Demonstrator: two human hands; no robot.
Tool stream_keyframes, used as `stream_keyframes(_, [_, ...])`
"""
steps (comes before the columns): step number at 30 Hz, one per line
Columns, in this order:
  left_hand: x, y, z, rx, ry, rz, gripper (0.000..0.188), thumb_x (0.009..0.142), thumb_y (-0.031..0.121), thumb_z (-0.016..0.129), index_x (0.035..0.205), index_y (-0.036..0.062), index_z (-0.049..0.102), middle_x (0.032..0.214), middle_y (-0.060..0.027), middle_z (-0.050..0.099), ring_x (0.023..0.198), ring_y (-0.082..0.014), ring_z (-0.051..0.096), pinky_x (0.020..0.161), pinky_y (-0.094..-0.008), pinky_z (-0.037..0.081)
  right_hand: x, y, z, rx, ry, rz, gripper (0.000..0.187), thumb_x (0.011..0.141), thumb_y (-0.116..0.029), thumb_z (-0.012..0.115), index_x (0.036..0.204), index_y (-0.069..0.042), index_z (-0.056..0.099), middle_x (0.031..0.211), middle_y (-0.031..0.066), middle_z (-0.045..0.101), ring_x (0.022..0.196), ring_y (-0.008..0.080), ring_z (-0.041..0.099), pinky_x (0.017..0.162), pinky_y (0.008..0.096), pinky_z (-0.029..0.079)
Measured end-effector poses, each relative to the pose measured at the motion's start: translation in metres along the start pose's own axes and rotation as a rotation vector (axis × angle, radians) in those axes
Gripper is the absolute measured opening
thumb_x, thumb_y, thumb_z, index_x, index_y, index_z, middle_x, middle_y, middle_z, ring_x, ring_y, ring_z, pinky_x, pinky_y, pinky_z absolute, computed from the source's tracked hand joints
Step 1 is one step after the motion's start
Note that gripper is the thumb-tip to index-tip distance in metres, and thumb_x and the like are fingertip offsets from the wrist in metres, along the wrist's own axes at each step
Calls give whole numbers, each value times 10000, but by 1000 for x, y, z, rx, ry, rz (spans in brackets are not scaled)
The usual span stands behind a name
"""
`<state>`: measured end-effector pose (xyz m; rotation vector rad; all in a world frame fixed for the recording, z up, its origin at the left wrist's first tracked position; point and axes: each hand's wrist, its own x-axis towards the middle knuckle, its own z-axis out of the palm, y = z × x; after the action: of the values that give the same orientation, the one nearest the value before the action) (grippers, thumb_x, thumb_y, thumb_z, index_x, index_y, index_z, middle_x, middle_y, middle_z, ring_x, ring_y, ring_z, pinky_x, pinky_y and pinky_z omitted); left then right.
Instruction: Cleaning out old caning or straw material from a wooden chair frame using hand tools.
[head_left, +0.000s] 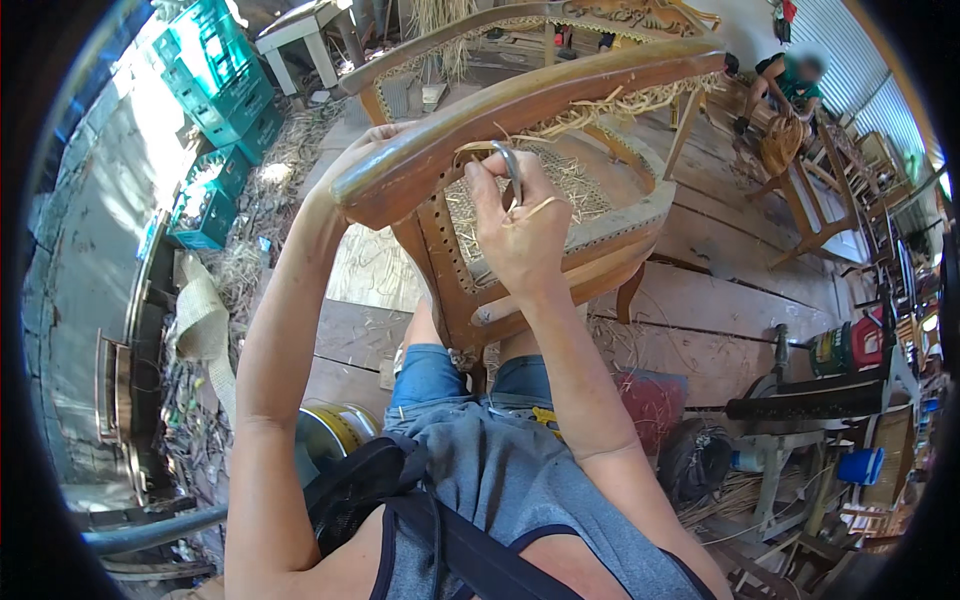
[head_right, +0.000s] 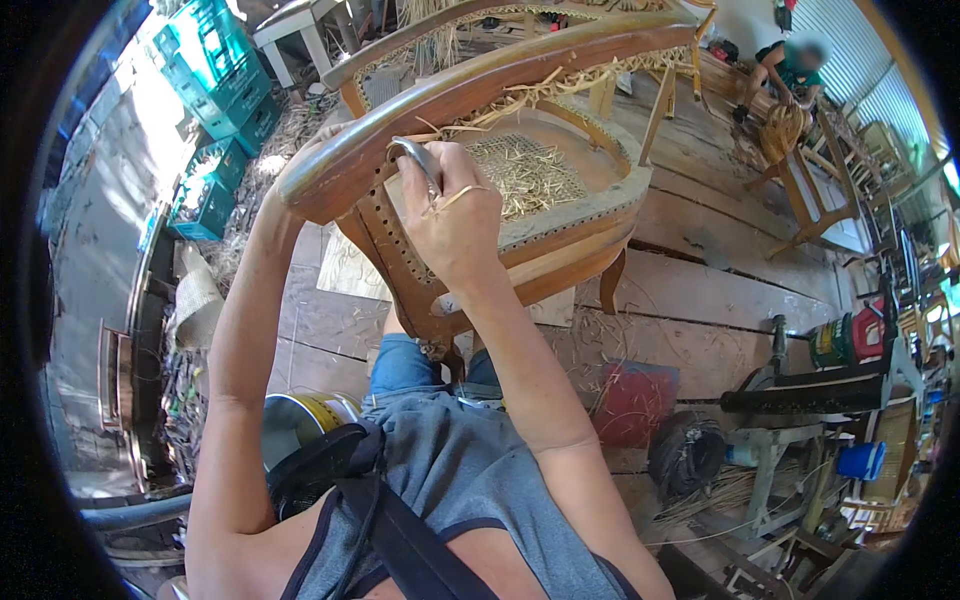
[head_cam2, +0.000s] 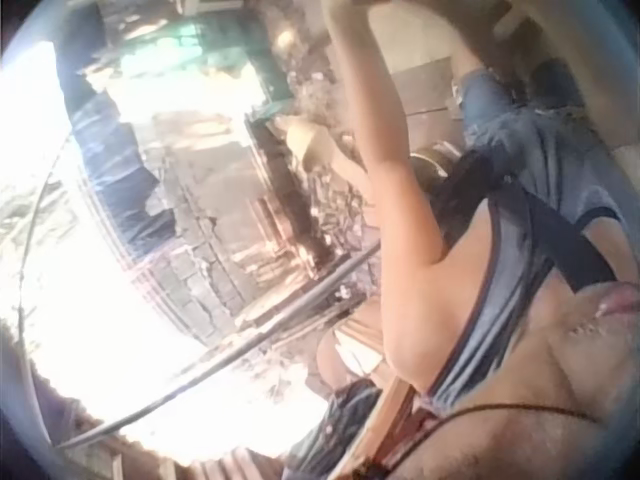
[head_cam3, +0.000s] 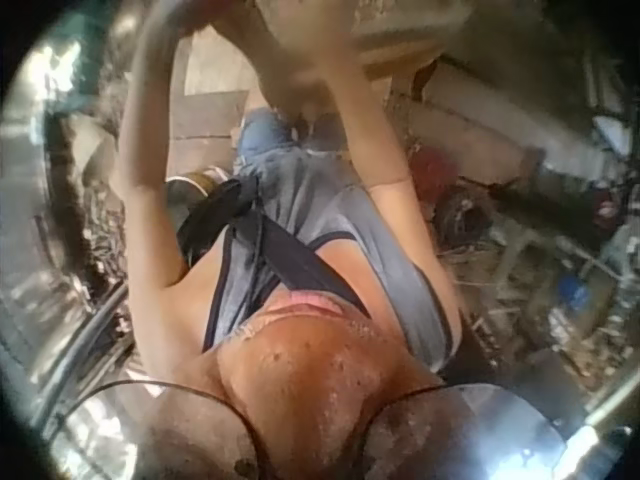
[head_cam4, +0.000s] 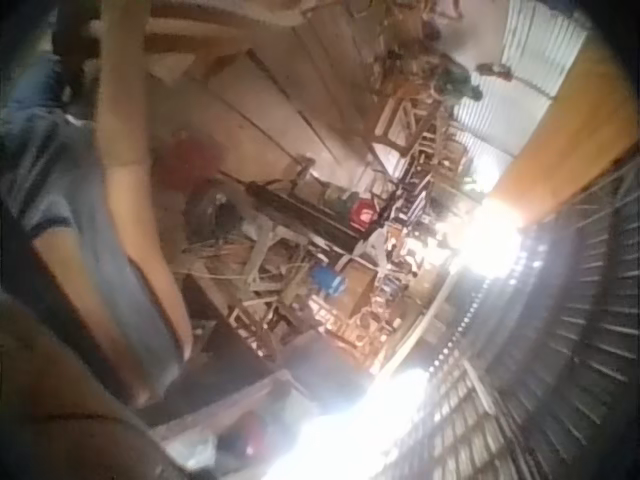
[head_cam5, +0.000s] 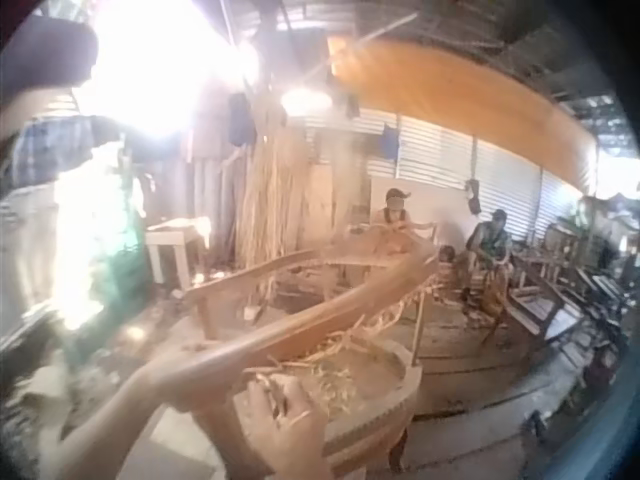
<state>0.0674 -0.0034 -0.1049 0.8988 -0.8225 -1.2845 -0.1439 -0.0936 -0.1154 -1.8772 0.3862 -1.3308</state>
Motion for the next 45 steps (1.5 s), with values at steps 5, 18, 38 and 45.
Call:
stream_keyframes(5, [4,-24,-7,-653,-241,-84,452,1038,259,522,1388,-24,485,1242,-130,632,1041,-139,660,886,-262,584,3,3,1,0,29,-56,73,895,-65,717,901,-34,651,714,13,608,600,97,512,549,276,416])
stream_keyframes(18, [23,-8,-17,-121,207,-114,239,1013,219,590,1151,39,662,944,-35,724,723,-78,683,603,-220,562,17,-2,-12,-150,-86,-114,121,900,-105,754,929,1,704,698,-11,632,628,59,518,568,254,434])
stream_keyframes(38, [15,-65,-15,734,253,490,423,994,188,614,1385,55,523,1335,-85,577,1193,-160,584,1017,-319,504,2,6,-9,19,-13,-75,187,891,-52,749,1065,-10,696,884,65,716,729,96,626,659,250,509])
stream_keyframes(45, [24,-72,-18,986,273,726,400,940,148,654,1318,44,572,1234,-83,630,1124,-157,607,977,-310,491,14,5,-11,-130,-15,-205,124,908,-55,708,1018,-25,657,846,81,685,717,170,629,655,300,523])
